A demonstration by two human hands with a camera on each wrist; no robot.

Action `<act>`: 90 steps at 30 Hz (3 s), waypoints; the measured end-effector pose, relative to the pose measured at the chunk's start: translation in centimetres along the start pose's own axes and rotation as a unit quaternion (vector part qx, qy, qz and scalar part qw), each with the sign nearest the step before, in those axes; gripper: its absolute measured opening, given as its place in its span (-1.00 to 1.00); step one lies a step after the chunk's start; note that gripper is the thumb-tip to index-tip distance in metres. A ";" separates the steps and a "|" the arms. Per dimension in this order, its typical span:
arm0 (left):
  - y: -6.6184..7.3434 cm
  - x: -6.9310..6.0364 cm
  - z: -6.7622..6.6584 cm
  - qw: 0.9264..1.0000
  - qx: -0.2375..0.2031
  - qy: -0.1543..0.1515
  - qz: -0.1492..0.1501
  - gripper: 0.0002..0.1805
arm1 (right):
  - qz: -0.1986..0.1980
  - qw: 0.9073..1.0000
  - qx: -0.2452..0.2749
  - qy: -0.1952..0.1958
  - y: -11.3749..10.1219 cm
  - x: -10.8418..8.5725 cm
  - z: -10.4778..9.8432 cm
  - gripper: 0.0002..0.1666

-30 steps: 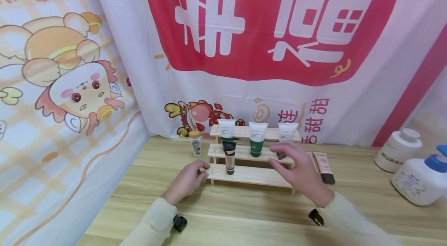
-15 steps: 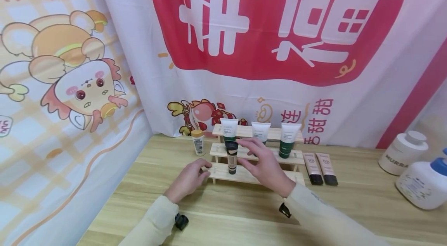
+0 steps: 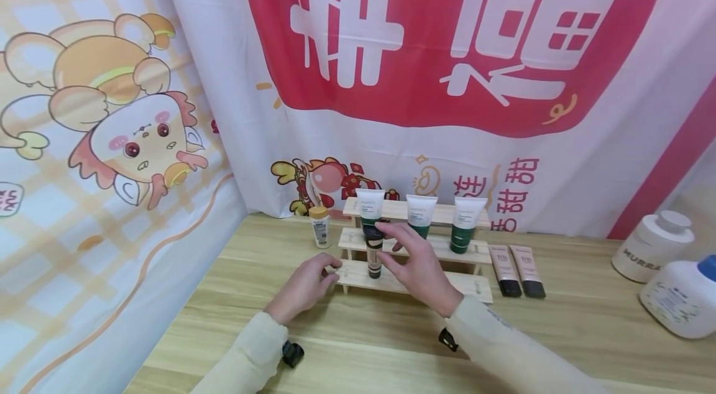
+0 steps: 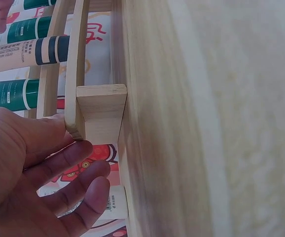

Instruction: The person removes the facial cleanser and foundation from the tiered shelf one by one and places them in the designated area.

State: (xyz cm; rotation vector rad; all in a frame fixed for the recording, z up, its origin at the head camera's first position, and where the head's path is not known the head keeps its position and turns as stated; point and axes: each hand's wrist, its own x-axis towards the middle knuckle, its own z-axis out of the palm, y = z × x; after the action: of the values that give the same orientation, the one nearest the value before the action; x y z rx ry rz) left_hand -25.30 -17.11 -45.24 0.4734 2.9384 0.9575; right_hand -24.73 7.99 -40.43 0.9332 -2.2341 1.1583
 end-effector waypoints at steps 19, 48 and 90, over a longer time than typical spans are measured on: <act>-0.1 0.3 0.2 1.000 0.006 0.004 0.017 -0.76 | 0.002 0.998 0.010 0.057 0.6 0.1 1.8 -0.44; -0.4 0.3 0.1 1.000 0.001 0.006 0.019 -0.75 | -0.022 0.985 -0.125 0.117 2.1 -6.0 -18.4 -0.12; -0.1 0.3 -0.1 1.000 0.003 -0.008 0.008 -0.77 | 0.369 0.909 -0.141 -0.132 20.9 -11.4 -22.9 -0.35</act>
State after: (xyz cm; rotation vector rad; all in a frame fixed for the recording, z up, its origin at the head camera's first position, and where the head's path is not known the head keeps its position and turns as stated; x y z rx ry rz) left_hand -25.65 -17.11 -45.15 0.5037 2.9284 0.9421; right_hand -30.66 39.94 -46.40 0.1029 -3.0044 0.9687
